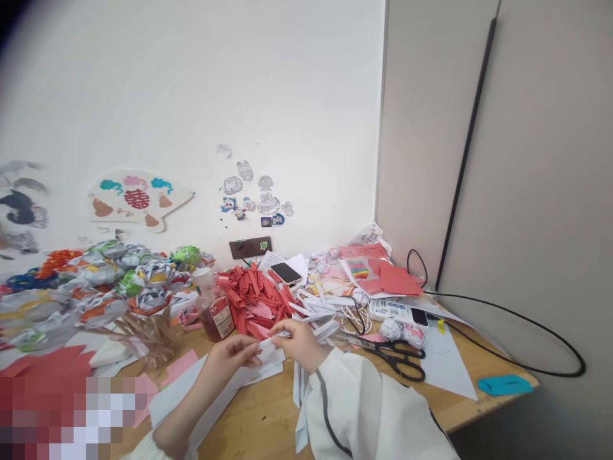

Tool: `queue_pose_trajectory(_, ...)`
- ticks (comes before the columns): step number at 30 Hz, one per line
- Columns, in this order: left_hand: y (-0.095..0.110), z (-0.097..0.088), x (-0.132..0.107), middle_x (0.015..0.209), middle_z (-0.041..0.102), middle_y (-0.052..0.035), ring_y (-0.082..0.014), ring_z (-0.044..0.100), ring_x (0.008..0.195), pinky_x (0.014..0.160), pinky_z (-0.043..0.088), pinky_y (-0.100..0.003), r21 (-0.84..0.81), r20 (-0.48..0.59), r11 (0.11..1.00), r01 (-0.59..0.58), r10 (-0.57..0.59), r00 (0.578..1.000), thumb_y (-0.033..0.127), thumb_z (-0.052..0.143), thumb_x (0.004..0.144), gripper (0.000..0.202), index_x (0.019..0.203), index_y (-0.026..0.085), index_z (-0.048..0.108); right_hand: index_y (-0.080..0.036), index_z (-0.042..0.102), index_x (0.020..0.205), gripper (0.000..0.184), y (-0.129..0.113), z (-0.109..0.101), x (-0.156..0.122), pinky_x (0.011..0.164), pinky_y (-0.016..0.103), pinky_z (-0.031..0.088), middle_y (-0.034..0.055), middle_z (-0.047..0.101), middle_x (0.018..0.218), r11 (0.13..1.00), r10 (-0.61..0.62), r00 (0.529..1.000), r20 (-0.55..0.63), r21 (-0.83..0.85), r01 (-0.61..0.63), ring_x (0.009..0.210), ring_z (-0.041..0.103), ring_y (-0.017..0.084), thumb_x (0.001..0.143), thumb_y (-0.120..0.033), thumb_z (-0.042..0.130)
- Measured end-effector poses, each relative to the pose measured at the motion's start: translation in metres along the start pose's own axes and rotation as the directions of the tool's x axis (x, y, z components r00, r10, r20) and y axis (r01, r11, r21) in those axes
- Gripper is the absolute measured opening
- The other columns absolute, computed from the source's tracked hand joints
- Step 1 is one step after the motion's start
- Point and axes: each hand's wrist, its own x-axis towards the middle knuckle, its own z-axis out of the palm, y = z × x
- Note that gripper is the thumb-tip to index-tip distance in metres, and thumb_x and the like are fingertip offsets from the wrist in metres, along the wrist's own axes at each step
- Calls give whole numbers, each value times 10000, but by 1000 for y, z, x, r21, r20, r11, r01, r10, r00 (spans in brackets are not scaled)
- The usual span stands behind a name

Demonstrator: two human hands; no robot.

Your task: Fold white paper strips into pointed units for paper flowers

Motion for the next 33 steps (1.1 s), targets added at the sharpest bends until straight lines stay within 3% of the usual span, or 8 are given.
queue_pose_trajectory(6, 1, 0, -1, 490, 638, 5, -157, 613, 505, 533, 493, -265, 34, -15, 999, -15, 16, 1000, 361, 617, 618, 235, 661, 132, 589, -162, 607, 832, 180, -1, -4, 1, 581, 233, 434, 7, 589, 740, 999, -10, 1000, 20, -33, 11, 598, 560, 110, 698, -278, 581)
queue_pose_trajectory(12, -5, 2, 0, 493, 607, 21, -140, 585, 427, 456, 455, -249, 68, 96, 995, 67, -73, 993, 448, 615, 576, 334, 673, 129, 585, -156, 622, 791, 165, -6, -7, -1, 560, 223, 423, -8, 572, 631, 991, -32, 998, 47, -130, 38, 555, 542, 104, 718, -291, 563)
queue_pose_trajectory(17, -7, 1, 0, 468, 573, 30, -116, 552, 403, 446, 432, -232, 86, 125, 996, -3, -8, 992, 467, 555, 636, 323, 594, 147, 539, -166, 618, 867, 227, -14, -12, -1, 580, 231, 435, 9, 605, 736, 993, -16, 995, 101, -114, 27, 587, 550, 108, 696, -313, 593)
queue_pose_trajectory(20, -8, 0, -1, 486, 571, 29, -109, 536, 391, 429, 416, -227, 110, 129, 994, -8, -6, 992, 475, 541, 646, 326, 614, 151, 526, -154, 624, 807, 184, -17, -16, 0, 572, 227, 430, 1, 595, 673, 992, 1, 992, 124, -126, 15, 567, 546, 106, 694, -297, 597)
queue_pose_trajectory(25, -5, 3, -2, 541, 591, 3, -115, 536, 443, 447, 392, -220, 271, 147, 959, -79, 40, 988, 433, 504, 690, 292, 638, 148, 534, -151, 619, 783, 145, -13, -12, -3, 549, 219, 425, -2, 573, 646, 987, 9, 991, 133, -157, 12, 550, 541, 102, 706, -267, 580)
queue_pose_trajectory(28, -5, 5, -3, 557, 592, -5, -119, 536, 477, 496, 399, -228, 336, 168, 929, -157, 105, 980, 379, 479, 723, 258, 643, 144, 548, -162, 596, 881, 203, -7, -9, -4, 568, 226, 438, -1, 565, 685, 996, 48, 976, 213, -90, -30, 584, 554, 106, 727, -288, 556)
queue_pose_trajectory(33, -5, 6, -5, 531, 570, 3, -106, 497, 421, 444, 368, -217, 308, 173, 940, -146, 96, 980, 374, 467, 729, 249, 618, 153, 496, -168, 527, 964, 241, -5, -6, -5, 617, 243, 439, -25, 541, 621, 998, 56, 952, 301, 13, -63, 591, 559, 101, 780, -321, 499)
